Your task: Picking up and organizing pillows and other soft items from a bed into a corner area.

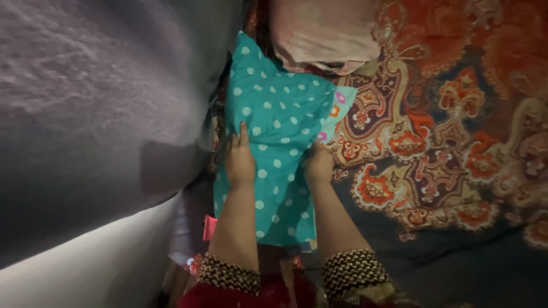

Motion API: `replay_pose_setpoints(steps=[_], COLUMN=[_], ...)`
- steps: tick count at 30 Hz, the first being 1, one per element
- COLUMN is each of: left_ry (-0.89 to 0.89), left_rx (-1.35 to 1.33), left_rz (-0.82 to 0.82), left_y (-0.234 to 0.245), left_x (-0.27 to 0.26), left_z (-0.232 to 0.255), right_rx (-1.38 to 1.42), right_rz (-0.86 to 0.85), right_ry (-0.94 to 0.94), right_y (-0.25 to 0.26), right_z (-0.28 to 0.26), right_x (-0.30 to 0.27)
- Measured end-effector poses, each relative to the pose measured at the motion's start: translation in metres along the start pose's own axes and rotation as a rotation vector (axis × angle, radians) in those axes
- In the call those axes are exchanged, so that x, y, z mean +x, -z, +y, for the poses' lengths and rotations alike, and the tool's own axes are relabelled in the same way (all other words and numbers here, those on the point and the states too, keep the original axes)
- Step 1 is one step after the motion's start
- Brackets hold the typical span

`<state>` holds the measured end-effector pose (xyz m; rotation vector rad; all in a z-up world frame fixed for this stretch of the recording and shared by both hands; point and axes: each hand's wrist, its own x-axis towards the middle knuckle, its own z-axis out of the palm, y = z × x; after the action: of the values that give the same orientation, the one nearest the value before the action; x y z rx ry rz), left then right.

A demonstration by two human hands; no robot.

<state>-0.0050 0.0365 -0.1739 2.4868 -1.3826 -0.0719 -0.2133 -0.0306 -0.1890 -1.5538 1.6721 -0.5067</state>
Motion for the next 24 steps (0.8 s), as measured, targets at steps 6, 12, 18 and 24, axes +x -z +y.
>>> replay_pose_setpoints(steps=[6,12,18,24], left_ry=[-0.015,-0.032,-0.160,-0.107], left_rx=[0.101,0.061,-0.147,-0.195], left_rz=[-0.166,-0.013,0.236,0.041], left_y=[0.035,0.105,0.155,0.229], left_x=[-0.004,0.003,0.023,0.010], left_z=[0.008,0.047,0.089,0.154], right_rx=[-0.273,-0.298,-0.267,-0.176], right_rz=[0.058,0.129,0.112,0.336], right_ry=[0.175,0.241,0.177,0.344], right_y=[0.010,0.083,0.162,0.229], right_z=[0.003,-0.075,-0.133,-0.135], right_x=[-0.009,-0.018,-0.018,-0.035])
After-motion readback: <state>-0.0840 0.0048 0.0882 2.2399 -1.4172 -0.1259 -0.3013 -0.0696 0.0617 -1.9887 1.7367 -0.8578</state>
